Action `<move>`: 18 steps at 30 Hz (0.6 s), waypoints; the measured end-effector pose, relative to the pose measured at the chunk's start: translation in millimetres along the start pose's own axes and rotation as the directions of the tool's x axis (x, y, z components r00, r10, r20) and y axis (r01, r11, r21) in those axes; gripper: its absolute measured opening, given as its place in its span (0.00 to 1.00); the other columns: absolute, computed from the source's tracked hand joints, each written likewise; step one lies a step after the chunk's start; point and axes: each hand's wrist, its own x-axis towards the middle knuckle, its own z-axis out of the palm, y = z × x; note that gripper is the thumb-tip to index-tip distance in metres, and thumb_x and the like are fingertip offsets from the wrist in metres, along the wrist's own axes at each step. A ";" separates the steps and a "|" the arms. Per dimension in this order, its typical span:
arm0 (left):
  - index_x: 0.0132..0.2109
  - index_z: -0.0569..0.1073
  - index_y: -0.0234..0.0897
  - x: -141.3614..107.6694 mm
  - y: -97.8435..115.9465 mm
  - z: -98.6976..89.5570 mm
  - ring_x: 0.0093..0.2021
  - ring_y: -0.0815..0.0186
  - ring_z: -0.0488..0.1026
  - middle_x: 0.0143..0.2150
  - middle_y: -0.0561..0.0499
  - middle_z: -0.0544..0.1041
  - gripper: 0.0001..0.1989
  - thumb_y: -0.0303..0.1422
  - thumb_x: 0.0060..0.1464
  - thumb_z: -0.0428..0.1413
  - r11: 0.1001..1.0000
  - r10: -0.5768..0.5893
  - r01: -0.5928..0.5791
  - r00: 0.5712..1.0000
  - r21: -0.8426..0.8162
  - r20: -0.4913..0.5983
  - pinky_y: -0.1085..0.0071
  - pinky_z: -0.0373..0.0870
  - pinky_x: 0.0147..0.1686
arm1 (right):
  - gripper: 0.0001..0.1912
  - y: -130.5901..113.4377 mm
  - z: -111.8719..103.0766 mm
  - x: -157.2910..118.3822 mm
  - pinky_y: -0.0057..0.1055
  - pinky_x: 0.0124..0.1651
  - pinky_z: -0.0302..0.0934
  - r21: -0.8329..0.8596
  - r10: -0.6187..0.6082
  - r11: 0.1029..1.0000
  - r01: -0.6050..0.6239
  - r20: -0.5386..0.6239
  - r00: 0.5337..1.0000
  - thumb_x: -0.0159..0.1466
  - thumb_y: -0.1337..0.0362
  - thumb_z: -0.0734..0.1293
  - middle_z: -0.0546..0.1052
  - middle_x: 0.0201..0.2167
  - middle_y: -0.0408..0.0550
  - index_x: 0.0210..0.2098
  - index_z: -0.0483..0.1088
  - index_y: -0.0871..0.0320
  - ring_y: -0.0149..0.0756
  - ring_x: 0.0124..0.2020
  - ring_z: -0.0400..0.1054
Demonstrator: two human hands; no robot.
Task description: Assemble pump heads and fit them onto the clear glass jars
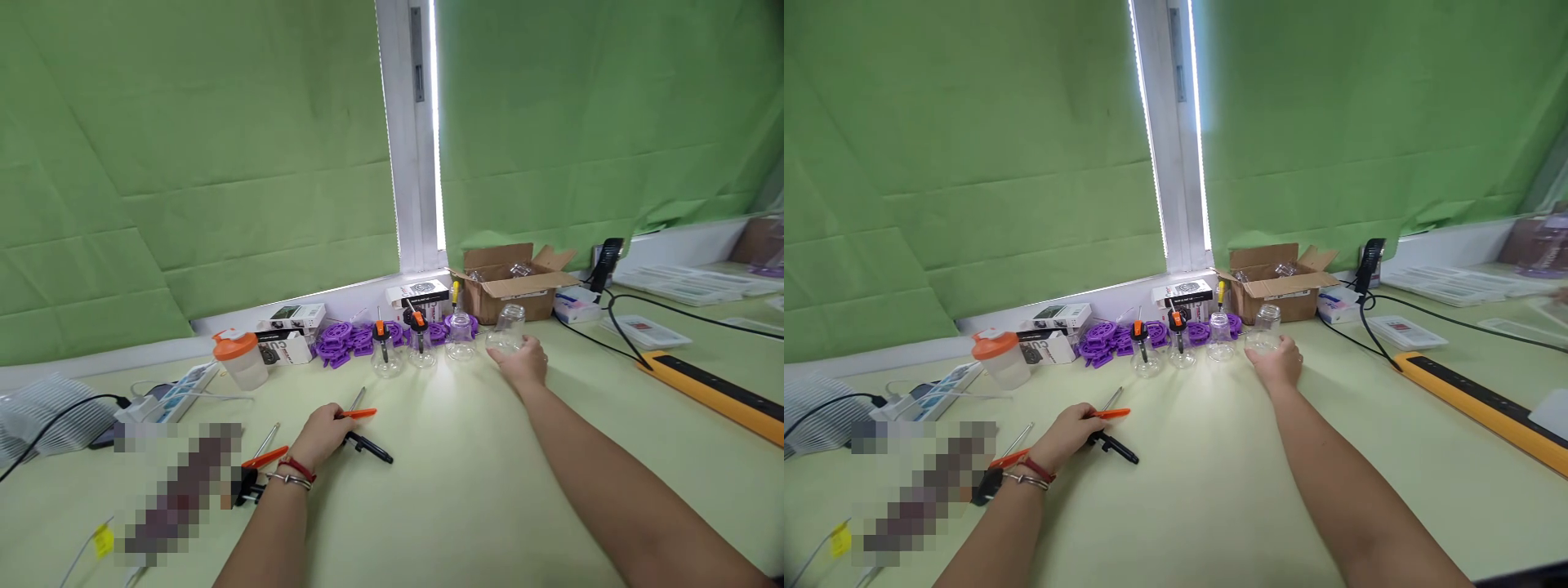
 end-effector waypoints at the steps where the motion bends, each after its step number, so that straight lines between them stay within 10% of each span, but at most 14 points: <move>1: 0.24 0.69 0.37 -0.5 -0.5 0.4 0.22 0.65 0.66 0.21 0.51 0.71 0.14 0.43 0.41 0.58 1.000 0.002 -0.001 0.999 -0.018 0.033 0.72 0.58 0.23 | 0.43 -0.8 -5.2 -1.3 0.42 0.52 0.56 0.042 -0.011 0.999 0.013 -0.038 0.999 0.44 0.48 0.71 0.69 0.49 0.64 0.53 0.58 0.63 0.54 0.51 0.62; 6: 0.26 0.67 0.36 -4.6 2.1 1.7 0.18 0.70 0.62 0.18 0.57 0.66 0.17 0.46 0.41 0.58 0.984 -0.018 0.041 0.991 -0.174 0.129 0.73 0.55 0.20 | 0.41 -17.6 -38.7 -16.4 0.38 0.53 0.56 0.277 -0.190 0.933 0.229 -0.160 0.969 0.48 0.49 0.69 0.66 0.52 0.59 0.54 0.53 0.60 0.47 0.52 0.62; 10: 0.31 0.64 0.35 -9.2 11.0 -1.9 0.23 0.67 0.69 0.22 0.55 0.69 0.19 0.44 0.40 0.61 0.875 -0.100 0.165 0.982 -0.456 0.163 0.72 0.61 0.22 | 0.42 -43.0 -62.7 -49.6 0.36 0.51 0.58 0.483 -0.322 0.834 0.267 0.032 0.946 0.49 0.51 0.70 0.66 0.53 0.57 0.57 0.50 0.57 0.44 0.51 0.63; 18: 0.34 0.65 0.34 -15.5 32.2 -9.6 0.27 0.69 0.72 0.28 0.53 0.70 0.15 0.34 0.44 0.63 0.601 -0.156 0.160 0.984 -0.783 0.081 0.69 0.71 0.30 | 0.37 -71.5 -82.4 -108.7 0.37 0.50 0.60 0.526 -0.586 0.790 0.316 0.495 0.641 0.44 0.63 0.72 0.66 0.55 0.50 0.53 0.60 0.50 0.44 0.55 0.61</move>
